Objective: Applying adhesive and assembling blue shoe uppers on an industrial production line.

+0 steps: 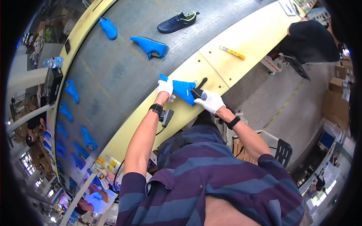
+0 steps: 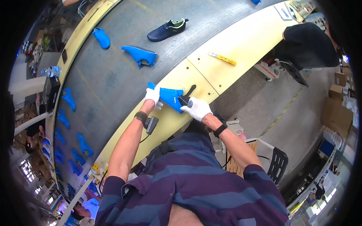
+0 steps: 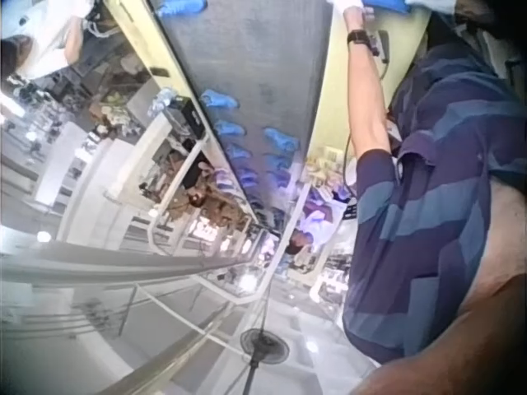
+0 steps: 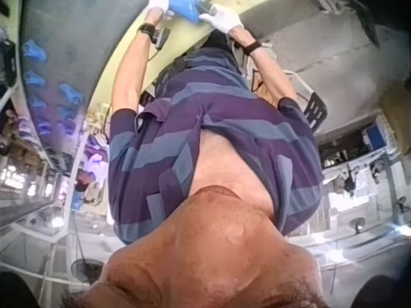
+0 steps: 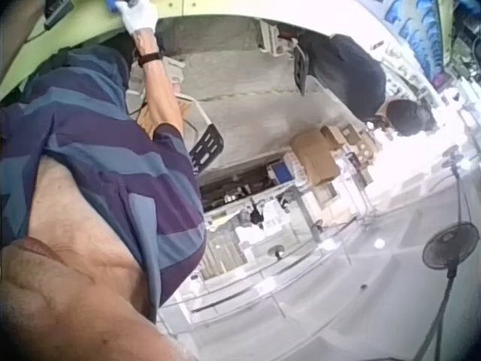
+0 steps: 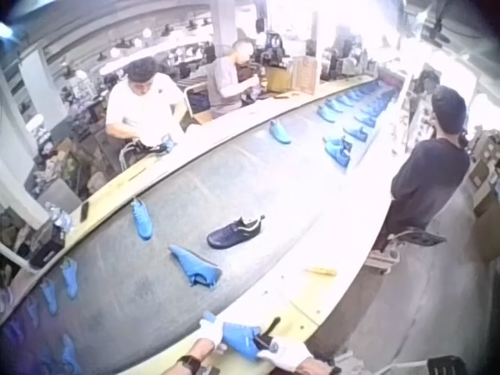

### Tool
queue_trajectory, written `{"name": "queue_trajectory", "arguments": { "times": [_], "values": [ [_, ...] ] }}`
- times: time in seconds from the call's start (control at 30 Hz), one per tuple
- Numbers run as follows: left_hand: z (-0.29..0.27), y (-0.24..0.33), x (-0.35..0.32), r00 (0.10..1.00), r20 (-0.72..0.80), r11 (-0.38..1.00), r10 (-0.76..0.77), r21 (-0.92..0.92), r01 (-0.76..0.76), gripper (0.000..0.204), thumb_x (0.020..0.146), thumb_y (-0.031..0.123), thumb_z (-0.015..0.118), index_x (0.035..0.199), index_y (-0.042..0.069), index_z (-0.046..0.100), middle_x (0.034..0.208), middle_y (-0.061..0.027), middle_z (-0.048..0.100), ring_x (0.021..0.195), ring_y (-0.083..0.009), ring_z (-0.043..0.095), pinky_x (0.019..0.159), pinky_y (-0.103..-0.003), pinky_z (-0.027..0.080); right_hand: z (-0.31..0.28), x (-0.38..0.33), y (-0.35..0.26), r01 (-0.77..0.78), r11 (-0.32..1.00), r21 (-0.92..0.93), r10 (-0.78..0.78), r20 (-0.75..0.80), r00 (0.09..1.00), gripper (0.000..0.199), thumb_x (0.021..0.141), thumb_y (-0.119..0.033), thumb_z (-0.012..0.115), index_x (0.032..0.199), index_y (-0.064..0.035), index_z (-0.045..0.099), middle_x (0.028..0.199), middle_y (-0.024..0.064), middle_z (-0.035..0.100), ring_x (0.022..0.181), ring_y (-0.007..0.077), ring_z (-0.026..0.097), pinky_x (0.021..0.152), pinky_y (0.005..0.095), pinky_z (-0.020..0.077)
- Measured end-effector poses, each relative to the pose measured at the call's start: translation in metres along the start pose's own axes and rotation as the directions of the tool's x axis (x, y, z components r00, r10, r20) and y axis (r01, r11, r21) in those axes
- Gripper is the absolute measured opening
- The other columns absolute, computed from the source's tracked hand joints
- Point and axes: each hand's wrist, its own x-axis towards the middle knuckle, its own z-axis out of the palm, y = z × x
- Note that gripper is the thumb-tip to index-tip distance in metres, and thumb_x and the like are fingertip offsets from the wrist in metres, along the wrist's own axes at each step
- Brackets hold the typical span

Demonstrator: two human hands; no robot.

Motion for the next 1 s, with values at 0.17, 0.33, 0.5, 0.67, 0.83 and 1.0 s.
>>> {"name": "queue_trajectory", "arguments": {
  "times": [0.17, 0.33, 0.5, 0.67, 0.83, 1.0],
  "values": [
    [0.001, -0.001, -0.002, 1.000, 0.023, 0.999, -0.014, -0.044, 0.015, 0.079, 0.104, 0.055, 0.051, 0.148, -0.004, 0.023, 0.099, -0.0282, 0.067, 0.058, -0.0366, 0.071, 0.044, -0.053, 0.058, 0.006, -0.001, 0.004, 0.078, 0.997, 0.021, -0.076, -0.096, 0.992, 0.052, 0.088, -0.054, 0.079, 0.094, -0.0039, 0.067, 0.083, 0.0196, 0.071, 0.077, 0.0395, 0.070, 0.072, 0.0449, 0.0545],
    [0.000, 0.003, -0.005, 0.998, -0.033, 0.999, -0.052, -0.019, 0.051, 0.077, 0.104, 0.054, 0.051, 0.146, -0.006, 0.026, 0.099, -0.0286, 0.068, 0.058, -0.0378, 0.071, 0.044, -0.053, 0.058, -0.001, -0.007, 0.011, -0.012, 0.998, 0.062, 0.025, -0.205, 0.978, 0.051, 0.086, -0.052, 0.082, 0.094, -0.0038, 0.068, 0.081, 0.0184, 0.072, 0.079, 0.0378, 0.071, 0.072, 0.0439, 0.0552],
    [0.001, 0.006, -0.009, 0.997, -0.069, 0.999, -0.033, 0.015, 0.034, 0.064, 0.104, 0.050, 0.049, 0.133, -0.006, 0.038, 0.092, -0.0257, 0.071, 0.059, -0.0360, 0.072, 0.046, -0.048, 0.059, -0.003, -0.024, 0.015, 0.020, 0.999, -0.029, -0.024, -0.144, 0.989, 0.050, 0.086, -0.052, 0.081, 0.094, -0.0048, 0.068, 0.083, 0.0183, 0.073, 0.080, 0.0384, 0.072, 0.074, 0.0442, 0.0565],
    [0.008, 0.012, -0.009, 0.996, -0.084, 0.999, 0.018, 0.043, -0.014, 0.067, 0.103, 0.050, 0.053, 0.134, -0.005, 0.035, 0.094, -0.0269, 0.069, 0.057, -0.0356, 0.071, 0.043, -0.049, 0.059, 0.016, -0.009, 0.006, 0.005, 0.993, -0.117, -0.015, -0.083, 0.996, 0.049, 0.087, -0.053, 0.080, 0.093, -0.0053, 0.067, 0.085, 0.0191, 0.073, 0.081, 0.0411, 0.071, 0.074, 0.0474, 0.0558],
    [0.002, 0.012, -0.019, 0.997, -0.079, 0.999, 0.010, 0.037, -0.007, 0.066, 0.102, 0.050, 0.054, 0.136, -0.004, 0.037, 0.097, -0.0255, 0.070, 0.055, -0.0345, 0.071, 0.044, -0.047, 0.059, 0.006, -0.007, 0.004, -0.025, 0.990, -0.135, 0.017, -0.059, 0.998, 0.051, 0.087, -0.054, 0.079, 0.094, -0.0052, 0.068, 0.089, 0.0204, 0.073, 0.087, 0.0404, 0.071, 0.078, 0.0468, 0.0551],
    [-0.003, -0.033, -0.007, 0.998, -0.053, 0.992, 0.045, -0.114, -0.051, 0.080, 0.096, 0.067, 0.058, 0.131, -0.006, 0.053, 0.100, -0.0223, 0.073, 0.064, -0.0339, 0.073, 0.048, -0.047, 0.060, -0.052, 0.026, -0.017, -0.057, 0.997, -0.059, 0.047, -0.156, 0.987, 0.051, 0.085, -0.052, 0.077, 0.097, -0.0026, 0.073, 0.092, 0.0227, 0.074, 0.089, 0.0404, 0.072, 0.080, 0.0461, 0.0562]
  ]
}}
